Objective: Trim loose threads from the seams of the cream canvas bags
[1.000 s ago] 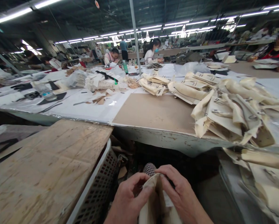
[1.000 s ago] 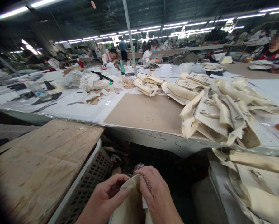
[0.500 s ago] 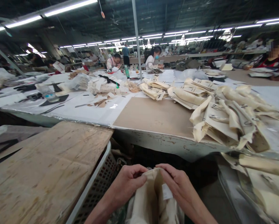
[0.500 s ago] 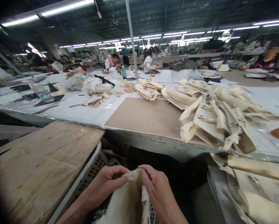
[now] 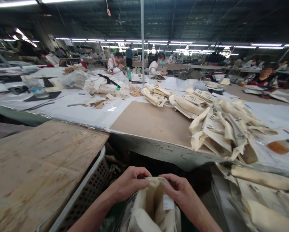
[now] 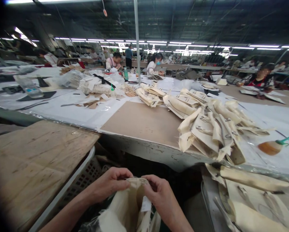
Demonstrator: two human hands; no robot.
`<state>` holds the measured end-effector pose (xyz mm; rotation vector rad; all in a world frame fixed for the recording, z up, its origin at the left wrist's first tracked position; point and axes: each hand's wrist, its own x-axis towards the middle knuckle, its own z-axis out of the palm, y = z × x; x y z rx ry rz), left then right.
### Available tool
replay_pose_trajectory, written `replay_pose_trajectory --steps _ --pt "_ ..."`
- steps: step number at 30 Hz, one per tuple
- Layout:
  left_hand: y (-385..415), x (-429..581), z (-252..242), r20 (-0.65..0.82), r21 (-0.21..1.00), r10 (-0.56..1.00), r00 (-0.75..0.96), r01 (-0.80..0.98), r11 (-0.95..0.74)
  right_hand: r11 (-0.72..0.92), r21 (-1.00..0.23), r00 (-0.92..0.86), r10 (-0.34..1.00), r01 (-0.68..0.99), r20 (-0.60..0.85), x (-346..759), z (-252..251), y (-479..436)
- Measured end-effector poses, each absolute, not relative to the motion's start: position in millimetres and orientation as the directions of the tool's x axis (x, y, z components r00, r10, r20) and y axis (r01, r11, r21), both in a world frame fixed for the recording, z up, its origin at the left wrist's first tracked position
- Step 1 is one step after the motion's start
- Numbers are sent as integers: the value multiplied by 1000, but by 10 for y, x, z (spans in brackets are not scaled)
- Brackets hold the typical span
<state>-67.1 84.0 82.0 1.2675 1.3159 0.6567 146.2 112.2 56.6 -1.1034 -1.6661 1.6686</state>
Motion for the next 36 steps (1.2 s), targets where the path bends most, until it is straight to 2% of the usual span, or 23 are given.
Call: replay_pose_trajectory --steps 14,17,23,26,32,36 --pt "908 -476 781 -265 920 955 132 332 209 -116 -973 -462 865 198 -197 1460 566 1152" --pt "890 -433 811 -215 895 969 118 421 147 -84 -974 -469 866 210 -176 1457 583 1143" --pt "854 -327 867 -109 755 989 101 655 17 21 -959 -459 881 281 -115 1474 558 1115" --pt "853 -293 868 -65 707 993 101 707 -26 59 -953 -451 888 296 -85 1484 540 1105" --pt "872 -373 823 -125 776 988 90 629 41 78 -943 -454 887 323 -82 1478 566 1097" --pt "829 -438 845 -160 760 982 98 647 59 93 -932 -479 873 350 -93 1450 591 1060"
